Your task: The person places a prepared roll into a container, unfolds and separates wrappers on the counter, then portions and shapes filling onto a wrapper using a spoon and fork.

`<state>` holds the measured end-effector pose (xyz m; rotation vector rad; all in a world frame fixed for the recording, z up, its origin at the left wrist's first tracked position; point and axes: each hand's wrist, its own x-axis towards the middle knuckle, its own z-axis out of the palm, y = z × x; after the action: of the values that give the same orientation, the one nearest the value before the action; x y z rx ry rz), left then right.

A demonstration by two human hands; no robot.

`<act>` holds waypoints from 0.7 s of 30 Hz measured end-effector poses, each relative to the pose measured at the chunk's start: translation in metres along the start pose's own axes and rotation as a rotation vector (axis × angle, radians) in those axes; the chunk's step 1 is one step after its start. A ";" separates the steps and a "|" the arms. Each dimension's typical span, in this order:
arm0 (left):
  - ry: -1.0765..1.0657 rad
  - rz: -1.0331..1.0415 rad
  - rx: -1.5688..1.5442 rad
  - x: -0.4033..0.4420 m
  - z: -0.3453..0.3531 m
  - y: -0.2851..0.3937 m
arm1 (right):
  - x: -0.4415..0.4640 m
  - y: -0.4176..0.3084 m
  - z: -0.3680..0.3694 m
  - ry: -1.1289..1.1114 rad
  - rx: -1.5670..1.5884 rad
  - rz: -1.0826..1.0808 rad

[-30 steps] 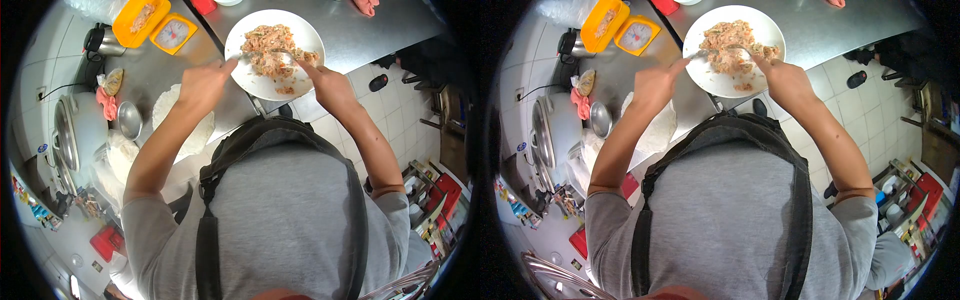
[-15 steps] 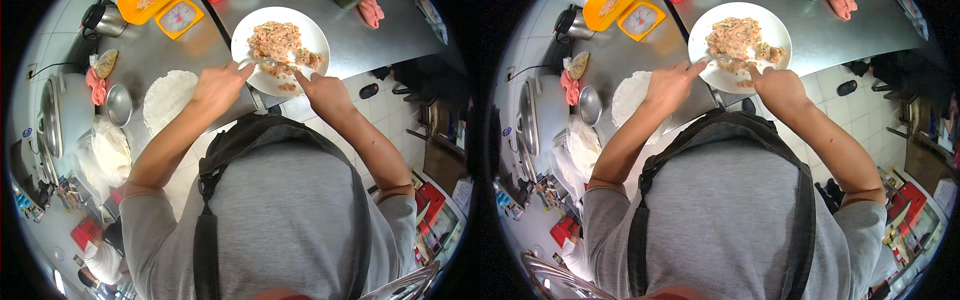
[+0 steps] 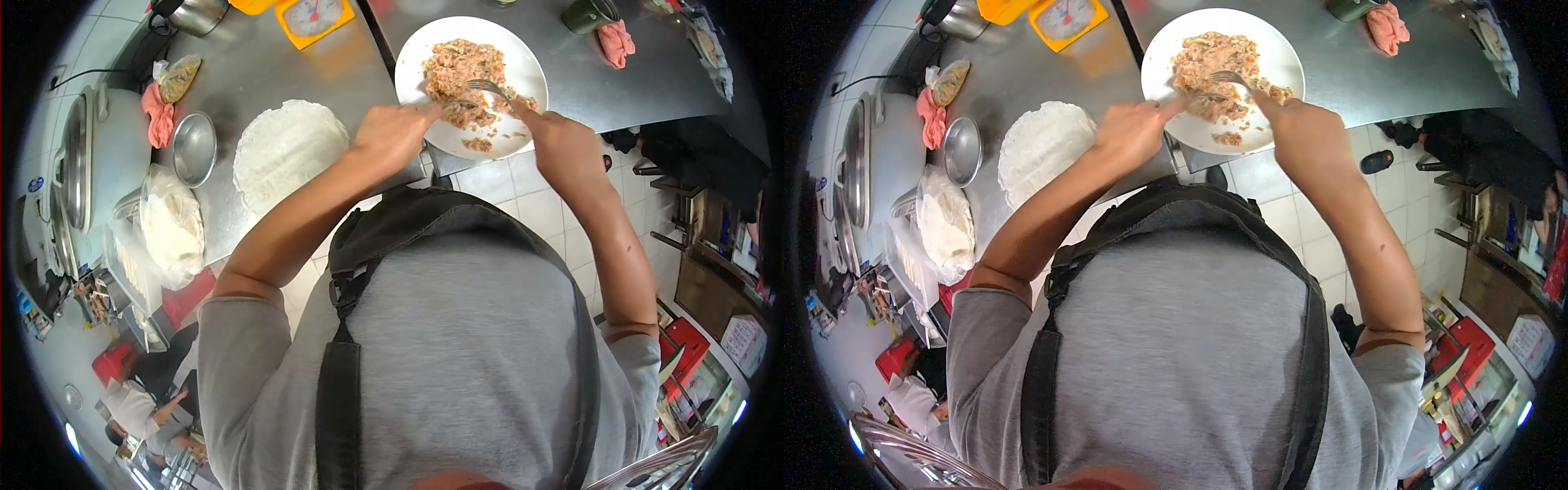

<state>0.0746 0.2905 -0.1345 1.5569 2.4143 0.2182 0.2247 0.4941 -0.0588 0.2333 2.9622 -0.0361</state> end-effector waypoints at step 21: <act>0.208 0.066 0.132 -0.009 -0.011 -0.024 | 0.030 -0.007 0.018 -0.205 0.254 0.142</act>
<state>0.0536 0.2727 -0.1292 1.7521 2.5836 0.2495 0.1975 0.4915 -0.0816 0.4433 2.7247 -0.3946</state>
